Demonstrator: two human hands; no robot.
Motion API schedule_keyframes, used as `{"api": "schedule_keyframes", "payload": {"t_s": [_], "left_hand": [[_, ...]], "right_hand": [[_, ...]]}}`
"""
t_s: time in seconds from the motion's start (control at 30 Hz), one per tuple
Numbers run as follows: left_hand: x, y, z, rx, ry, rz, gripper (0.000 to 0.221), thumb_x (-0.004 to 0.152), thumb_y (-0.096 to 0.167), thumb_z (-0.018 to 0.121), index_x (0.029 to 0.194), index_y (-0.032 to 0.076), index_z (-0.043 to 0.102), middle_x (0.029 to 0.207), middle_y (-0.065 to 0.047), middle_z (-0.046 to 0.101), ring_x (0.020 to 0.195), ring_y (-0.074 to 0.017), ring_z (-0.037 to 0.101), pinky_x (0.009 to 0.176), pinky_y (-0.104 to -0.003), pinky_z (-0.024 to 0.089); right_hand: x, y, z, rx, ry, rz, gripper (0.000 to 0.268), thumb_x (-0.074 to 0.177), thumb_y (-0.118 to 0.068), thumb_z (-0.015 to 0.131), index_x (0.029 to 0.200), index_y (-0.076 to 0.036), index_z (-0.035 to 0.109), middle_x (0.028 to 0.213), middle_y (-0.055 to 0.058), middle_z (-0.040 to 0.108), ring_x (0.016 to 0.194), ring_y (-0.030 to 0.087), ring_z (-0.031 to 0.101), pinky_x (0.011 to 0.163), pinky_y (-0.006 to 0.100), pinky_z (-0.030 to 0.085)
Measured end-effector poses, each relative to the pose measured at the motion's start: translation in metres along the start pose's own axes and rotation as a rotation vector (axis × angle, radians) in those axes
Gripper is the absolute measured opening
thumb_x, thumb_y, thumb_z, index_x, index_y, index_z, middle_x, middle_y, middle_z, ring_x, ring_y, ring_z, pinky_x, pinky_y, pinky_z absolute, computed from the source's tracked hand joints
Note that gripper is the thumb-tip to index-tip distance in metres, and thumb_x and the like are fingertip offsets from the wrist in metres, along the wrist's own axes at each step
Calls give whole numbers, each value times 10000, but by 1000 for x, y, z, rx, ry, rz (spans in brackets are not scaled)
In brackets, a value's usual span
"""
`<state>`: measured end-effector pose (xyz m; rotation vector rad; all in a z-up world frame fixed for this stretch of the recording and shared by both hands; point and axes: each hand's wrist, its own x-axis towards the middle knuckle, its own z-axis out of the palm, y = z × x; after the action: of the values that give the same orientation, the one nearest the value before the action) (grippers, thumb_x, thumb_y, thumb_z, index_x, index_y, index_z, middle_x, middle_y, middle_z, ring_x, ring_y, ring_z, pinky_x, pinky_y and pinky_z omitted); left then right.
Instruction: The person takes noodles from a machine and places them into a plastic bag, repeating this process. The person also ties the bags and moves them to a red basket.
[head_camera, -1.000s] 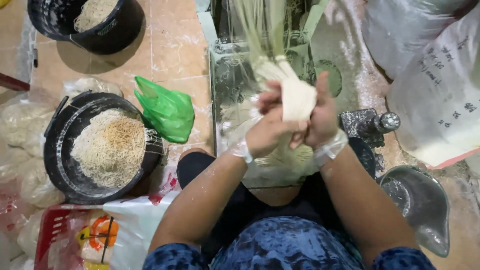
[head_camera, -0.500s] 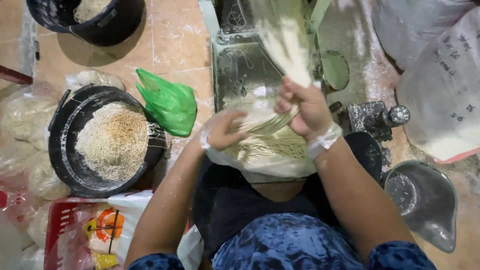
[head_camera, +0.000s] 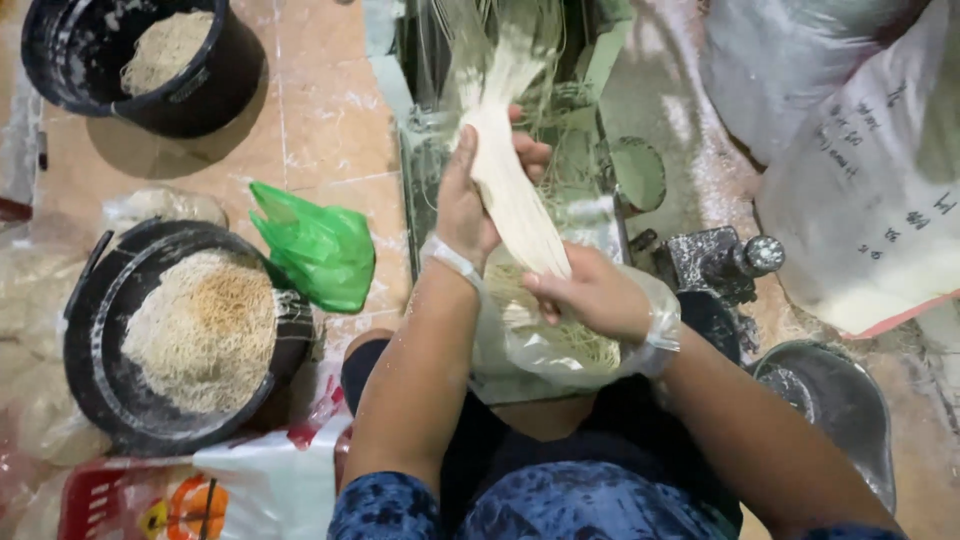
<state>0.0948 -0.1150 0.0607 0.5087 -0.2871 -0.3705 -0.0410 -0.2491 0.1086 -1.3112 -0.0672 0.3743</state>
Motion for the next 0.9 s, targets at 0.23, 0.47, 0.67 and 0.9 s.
{"api": "schedule_keyframes", "payload": {"t_s": [0.23,0.47,0.67,0.9], "left_hand": [[40,53,-2,-111,395,39,295,977,198,632,1156,-9,521,863,-182,677,710,-265,690,613,-343,630],[8,68,4,182,519,-206,140,1019,104,653,1000,-33,677,712,-73,660,537,-145,622,513,-256,568],[-28,65,-12,373,260,-295,138,997,85,642,882,45,577,633,-42,532,498,-173,607,449,-270,537],[-70,60,-55,505,-4,-457,141,956,56,668,1046,-38,614,661,-91,520,583,-225,631,548,-329,572]], "right_hand": [[-45,13,-59,-695,13,101,239,953,-298,633,1059,-93,695,894,27,729,759,144,708,664,264,601],[-64,40,-101,-894,-15,328,299,928,-260,681,1221,-252,738,1192,-51,783,1039,131,759,960,287,535],[-69,42,-88,-1301,-91,242,188,936,-275,696,1059,-136,729,936,55,748,875,248,734,919,354,549],[-65,94,-123,-1809,-173,168,403,882,-512,697,1149,-210,701,898,18,753,933,235,732,928,372,546]]}}
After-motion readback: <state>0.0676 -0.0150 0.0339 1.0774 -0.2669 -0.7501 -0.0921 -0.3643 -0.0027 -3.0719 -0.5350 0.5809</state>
